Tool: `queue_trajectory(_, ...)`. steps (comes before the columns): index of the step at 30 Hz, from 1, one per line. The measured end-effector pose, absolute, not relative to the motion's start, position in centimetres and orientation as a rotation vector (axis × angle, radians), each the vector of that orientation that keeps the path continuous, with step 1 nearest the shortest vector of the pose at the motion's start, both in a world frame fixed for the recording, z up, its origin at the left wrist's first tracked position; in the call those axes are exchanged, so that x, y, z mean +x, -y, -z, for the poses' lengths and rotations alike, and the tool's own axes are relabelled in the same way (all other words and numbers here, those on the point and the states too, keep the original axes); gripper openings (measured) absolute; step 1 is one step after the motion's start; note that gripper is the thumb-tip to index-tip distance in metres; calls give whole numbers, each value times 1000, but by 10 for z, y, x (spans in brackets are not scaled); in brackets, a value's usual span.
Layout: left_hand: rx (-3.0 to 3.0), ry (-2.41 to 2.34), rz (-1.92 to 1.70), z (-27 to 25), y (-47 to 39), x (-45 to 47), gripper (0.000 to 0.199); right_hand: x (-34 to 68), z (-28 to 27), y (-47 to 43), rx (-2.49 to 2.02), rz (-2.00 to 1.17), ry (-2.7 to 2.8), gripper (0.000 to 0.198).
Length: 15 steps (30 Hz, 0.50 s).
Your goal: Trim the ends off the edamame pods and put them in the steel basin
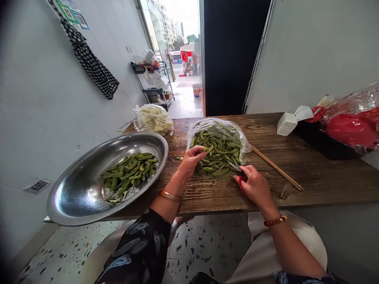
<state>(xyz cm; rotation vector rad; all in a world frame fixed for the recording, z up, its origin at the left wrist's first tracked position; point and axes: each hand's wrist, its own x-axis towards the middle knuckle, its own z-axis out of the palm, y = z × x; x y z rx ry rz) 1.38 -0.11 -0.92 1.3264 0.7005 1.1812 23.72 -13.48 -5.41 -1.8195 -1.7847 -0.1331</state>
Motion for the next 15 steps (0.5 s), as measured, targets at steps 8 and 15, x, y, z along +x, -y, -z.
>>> queue_trajectory(8, 1178, -682, -1075, 2, 7, 13, 29, 238, 54, 135, -1798, 114, 1786, 41)
queue_trajectory(15, 1226, -627, -1066, 1, 6, 15, 31, 237, 49, 136, -1779, 65, 1780, 39)
